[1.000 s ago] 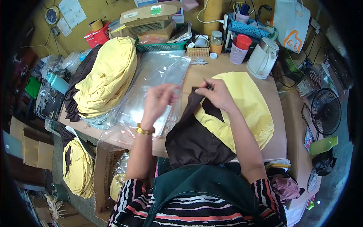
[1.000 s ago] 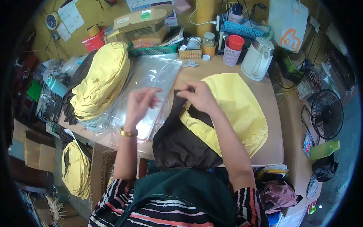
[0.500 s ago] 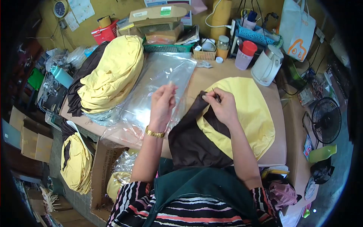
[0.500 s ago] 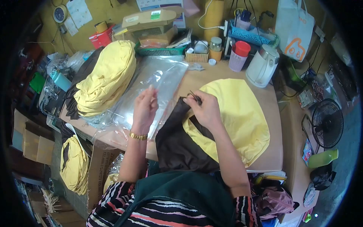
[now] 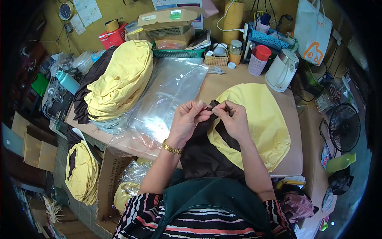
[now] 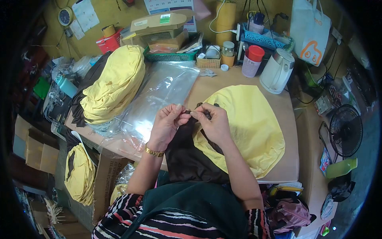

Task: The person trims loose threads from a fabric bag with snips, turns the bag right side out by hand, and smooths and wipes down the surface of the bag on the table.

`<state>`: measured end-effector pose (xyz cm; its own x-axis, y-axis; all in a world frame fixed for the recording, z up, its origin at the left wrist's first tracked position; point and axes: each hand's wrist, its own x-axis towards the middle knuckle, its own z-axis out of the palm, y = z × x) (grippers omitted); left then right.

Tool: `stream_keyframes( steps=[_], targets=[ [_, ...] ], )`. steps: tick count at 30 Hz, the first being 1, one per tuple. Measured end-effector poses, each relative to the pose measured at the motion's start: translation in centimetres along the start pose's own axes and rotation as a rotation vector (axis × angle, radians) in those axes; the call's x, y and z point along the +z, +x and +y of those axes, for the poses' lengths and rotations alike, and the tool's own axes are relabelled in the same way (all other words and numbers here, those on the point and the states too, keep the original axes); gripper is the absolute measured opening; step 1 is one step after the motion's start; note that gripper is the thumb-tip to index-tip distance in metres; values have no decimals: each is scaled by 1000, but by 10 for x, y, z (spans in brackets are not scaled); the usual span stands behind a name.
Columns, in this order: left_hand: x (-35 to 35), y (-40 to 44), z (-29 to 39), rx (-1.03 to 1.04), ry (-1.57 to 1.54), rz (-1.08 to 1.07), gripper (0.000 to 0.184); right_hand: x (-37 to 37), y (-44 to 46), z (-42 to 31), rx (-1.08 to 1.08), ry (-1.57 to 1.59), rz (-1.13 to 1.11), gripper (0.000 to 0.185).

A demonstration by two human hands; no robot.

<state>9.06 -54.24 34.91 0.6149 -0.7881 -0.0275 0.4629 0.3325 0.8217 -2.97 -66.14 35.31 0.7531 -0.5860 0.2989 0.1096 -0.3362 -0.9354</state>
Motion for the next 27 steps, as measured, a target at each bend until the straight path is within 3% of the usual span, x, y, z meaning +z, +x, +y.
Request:
stream_keyframes(
  steps=[4, 7, 8, 10, 14, 17, 18, 21, 23, 27],
  targets=[
    [-20, 2, 1, -22, -65, -68, 17, -2, -1, 2, 61, 168, 48, 14],
    [-17, -6, 11, 88, -65, -54, 20, -3, 1, 3, 42, 160, 66, 16],
    [-5, -11, 10, 190, 284, -35, 26, -2, 2, 1, 40, 162, 67, 16],
    [-3, -12, 9, 199, 677, -145, 41, -1, 4, -8, -217, -269, 113, 20],
    [-7, -10, -1, 104, 657, -99, 24, -26, 17, -31, -391, -144, 277, 16],
    [-15, -11, -1, -12, 453, -72, 20, -74, 29, -33, -273, 408, -14, 5],
    [-16, -12, -1, -14, 455, -74, 20, -67, 35, -35, -167, 345, 2, 10],
    [-21, -13, 1, 13, 396, -92, 17, -39, 47, -30, -183, 252, -192, 23],
    [-24, -14, 1, 38, 333, -77, 17, -20, 51, 13, -125, 229, -345, 13],
    [-26, -20, 8, 123, 342, 60, 22, -12, 46, 35, 64, 130, -500, 8]
  ],
)
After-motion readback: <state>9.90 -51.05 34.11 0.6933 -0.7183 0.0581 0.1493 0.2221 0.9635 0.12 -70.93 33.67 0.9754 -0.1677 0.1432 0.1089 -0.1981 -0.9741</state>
